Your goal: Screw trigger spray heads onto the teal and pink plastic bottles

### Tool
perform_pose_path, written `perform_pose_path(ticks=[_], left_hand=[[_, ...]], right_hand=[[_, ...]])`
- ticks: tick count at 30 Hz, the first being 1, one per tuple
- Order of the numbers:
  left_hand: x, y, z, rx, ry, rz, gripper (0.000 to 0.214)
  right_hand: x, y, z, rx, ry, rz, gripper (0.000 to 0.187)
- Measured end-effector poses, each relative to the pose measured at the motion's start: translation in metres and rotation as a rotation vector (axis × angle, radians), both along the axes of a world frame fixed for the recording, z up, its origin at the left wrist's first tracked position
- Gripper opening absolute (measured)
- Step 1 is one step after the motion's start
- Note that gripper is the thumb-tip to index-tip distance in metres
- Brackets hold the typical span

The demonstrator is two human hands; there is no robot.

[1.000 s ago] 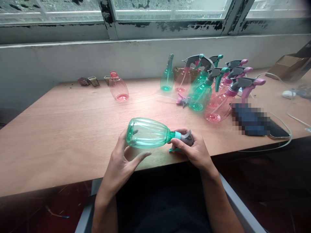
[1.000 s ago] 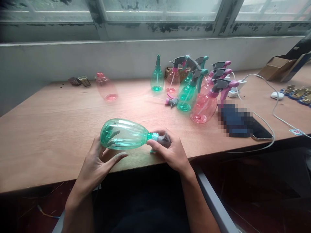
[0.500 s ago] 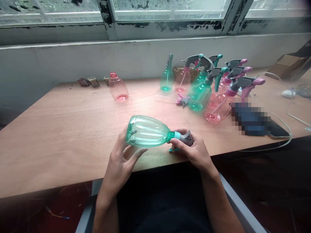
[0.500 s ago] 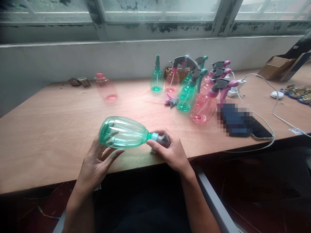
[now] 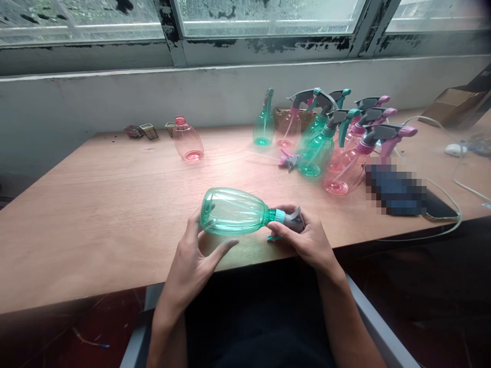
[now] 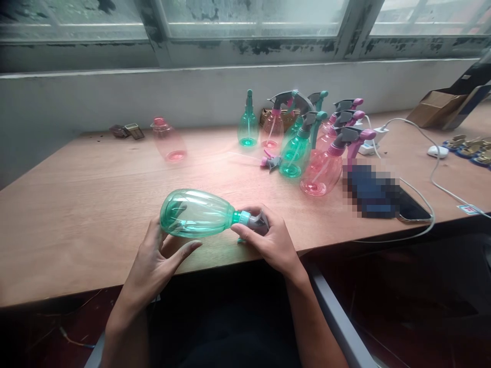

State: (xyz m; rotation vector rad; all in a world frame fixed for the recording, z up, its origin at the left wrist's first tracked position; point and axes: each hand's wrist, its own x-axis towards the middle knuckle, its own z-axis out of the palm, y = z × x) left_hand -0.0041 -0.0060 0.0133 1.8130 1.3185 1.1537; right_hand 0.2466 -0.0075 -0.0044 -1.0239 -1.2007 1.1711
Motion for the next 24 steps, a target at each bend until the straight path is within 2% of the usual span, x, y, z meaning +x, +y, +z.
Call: perform_pose_path(ticks=[6,12,24], left_hand=[[-0.0001,0.003,0.0012,0.002,-0.02,0.005,0.051],[-0.0008,0.0037,-0.0029,0.05,-0.039,0.008,0.05],[-0.0007,0.001,-0.0027,-0.015,0.004,0.003,0.058]], right_hand=[[-0.0004,0.0002,-0.0004,0.025,0.001,0.001,0.036],[-0.0008,0.0008,-0.0005,0.029,0.007,0.013,0.035],[-0.001,0.001,-0.0026,0.027,0.026,0.002,0.034]])
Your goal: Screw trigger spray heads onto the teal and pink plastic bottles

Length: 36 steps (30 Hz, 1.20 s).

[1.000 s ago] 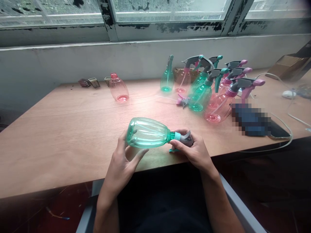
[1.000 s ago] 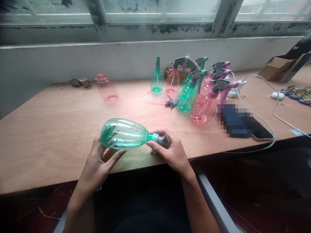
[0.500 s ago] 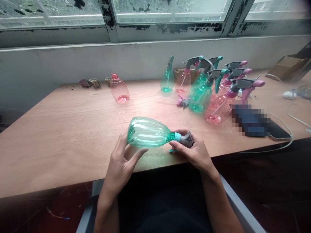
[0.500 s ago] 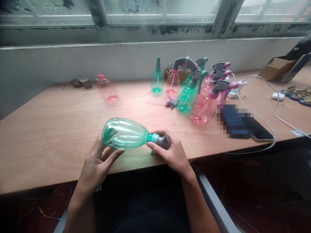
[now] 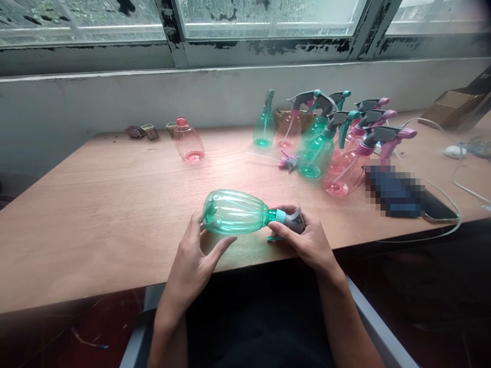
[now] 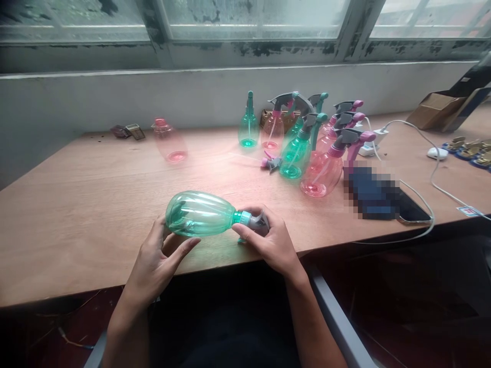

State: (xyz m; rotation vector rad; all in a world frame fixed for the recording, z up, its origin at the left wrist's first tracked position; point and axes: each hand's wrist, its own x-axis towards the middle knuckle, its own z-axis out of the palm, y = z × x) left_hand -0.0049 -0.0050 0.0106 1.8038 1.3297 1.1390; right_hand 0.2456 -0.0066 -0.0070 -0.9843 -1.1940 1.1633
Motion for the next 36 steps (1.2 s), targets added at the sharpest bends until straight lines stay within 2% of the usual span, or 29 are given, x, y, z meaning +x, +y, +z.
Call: perform_pose_path(ticks=[7,16,36], left_hand=[[-0.0001,0.0009,-0.0001,-0.041,-0.046,-0.011,0.059],[0.0008,0.0022,0.0007,0.01,-0.025,-0.008,0.058],[0.0008,0.0031,-0.0013,-0.001,-0.028,-0.027,0.053]], right_hand=[[0.0002,0.0005,-0.0004,0.001,-0.004,0.004,0.033],[0.0004,0.0003,0.0001,-0.003,-0.014,0.007,0.035],[0.0001,0.0002,0.0011,-0.009,-0.027,0.004,0.035]])
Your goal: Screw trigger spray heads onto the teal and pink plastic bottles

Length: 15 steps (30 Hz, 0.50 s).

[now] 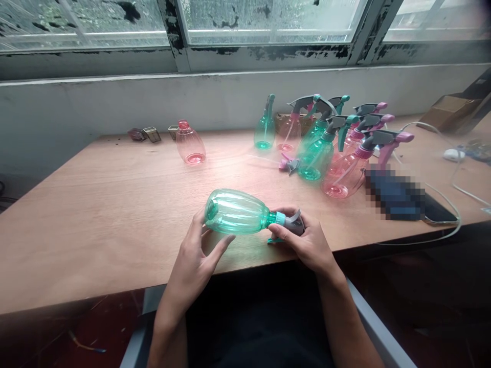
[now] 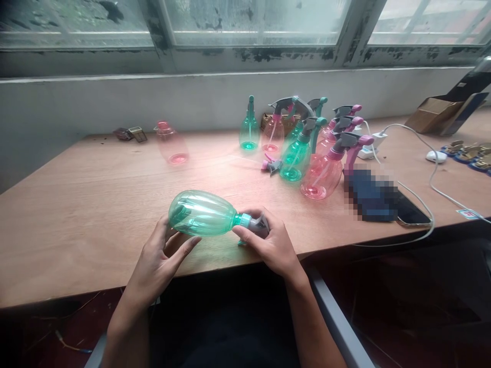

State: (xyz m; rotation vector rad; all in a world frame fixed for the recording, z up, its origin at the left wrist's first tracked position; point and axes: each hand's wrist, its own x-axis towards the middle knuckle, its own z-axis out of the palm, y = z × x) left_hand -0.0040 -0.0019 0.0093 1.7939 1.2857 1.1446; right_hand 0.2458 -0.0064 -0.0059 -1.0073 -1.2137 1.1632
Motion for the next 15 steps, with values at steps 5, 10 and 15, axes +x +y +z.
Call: perform_pose_path(ticks=[5,10,15], left_hand=[[-0.0015,-0.001,-0.0012,0.007,0.01,0.013,0.055],[-0.0015,-0.0033,0.0001,-0.01,0.039,0.024,0.055],[-0.0012,-0.0029,0.0,-0.024,0.028,0.022,0.053]], right_hand=[[0.0006,0.0002,-0.0018,-0.005,0.009,0.003,0.036],[0.0003,-0.0001,-0.0012,0.001,0.013,0.006,0.034],[0.0005,-0.0005,-0.0015,-0.009,-0.002,0.001,0.035]])
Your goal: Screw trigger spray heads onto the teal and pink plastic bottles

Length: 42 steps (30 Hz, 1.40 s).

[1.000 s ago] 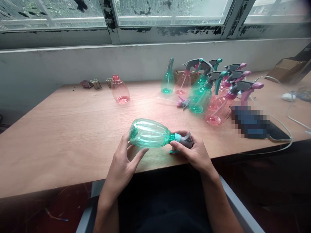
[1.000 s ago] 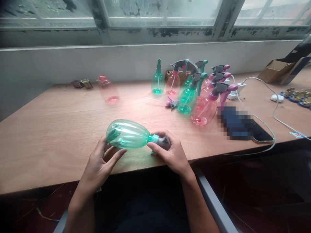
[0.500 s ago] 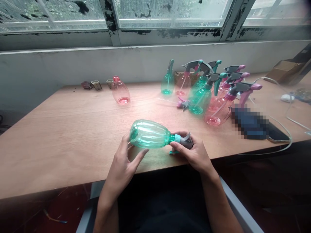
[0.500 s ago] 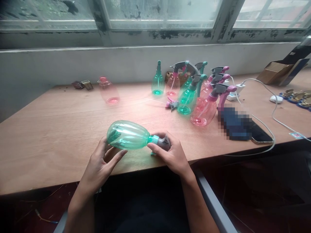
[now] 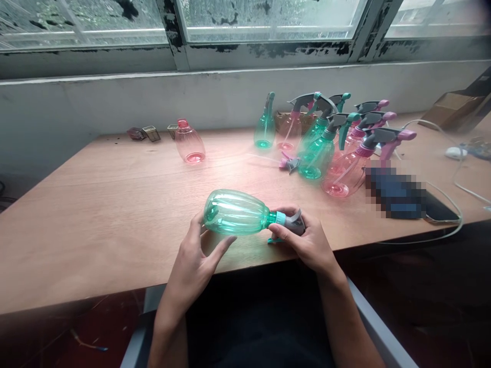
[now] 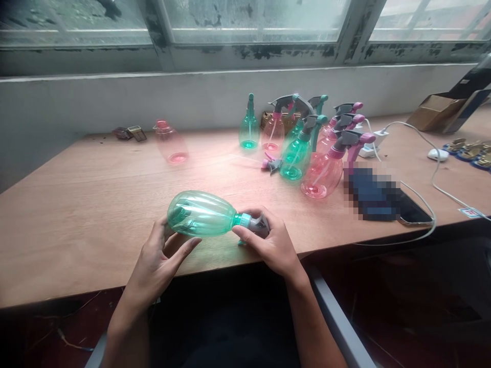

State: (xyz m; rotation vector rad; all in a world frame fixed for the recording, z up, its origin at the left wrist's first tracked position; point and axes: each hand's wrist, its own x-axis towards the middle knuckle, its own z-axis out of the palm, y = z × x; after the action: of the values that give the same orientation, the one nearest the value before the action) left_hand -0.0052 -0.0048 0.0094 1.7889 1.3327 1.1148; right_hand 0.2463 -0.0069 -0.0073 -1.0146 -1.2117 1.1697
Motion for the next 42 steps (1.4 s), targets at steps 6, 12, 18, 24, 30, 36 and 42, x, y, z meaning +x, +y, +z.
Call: perform_pose_path(ticks=[6,12,18,24,30,36,42], left_hand=[[-0.0004,-0.001,0.0001,-0.01,-0.004,0.006,0.053],[-0.0001,-0.0006,0.0002,-0.011,0.017,0.015,0.054],[0.0004,0.0004,0.0005,-0.018,0.037,0.028,0.05],[0.0014,0.0003,0.0014,-0.014,0.033,0.03,0.05],[0.0014,-0.0001,-0.0003,-0.016,0.019,0.024,0.049],[0.002,-0.0003,0.0008,-0.022,0.026,0.028,0.052],[0.0017,-0.0001,0.0003,-0.024,0.027,0.026,0.049]], right_hand=[[0.0006,-0.0004,0.0002,0.002,-0.012,0.004,0.035],[0.0,-0.0006,0.0009,0.005,-0.012,-0.002,0.035],[0.0008,0.0002,0.0002,0.012,-0.002,0.008,0.032],[0.0008,0.0009,0.0016,0.012,-0.025,-0.007,0.038],[0.0003,0.0004,0.0037,0.001,-0.026,-0.013,0.039],[0.0009,0.0003,0.002,0.006,0.006,-0.005,0.036],[0.0008,-0.0005,0.0018,0.005,0.018,0.003,0.033]])
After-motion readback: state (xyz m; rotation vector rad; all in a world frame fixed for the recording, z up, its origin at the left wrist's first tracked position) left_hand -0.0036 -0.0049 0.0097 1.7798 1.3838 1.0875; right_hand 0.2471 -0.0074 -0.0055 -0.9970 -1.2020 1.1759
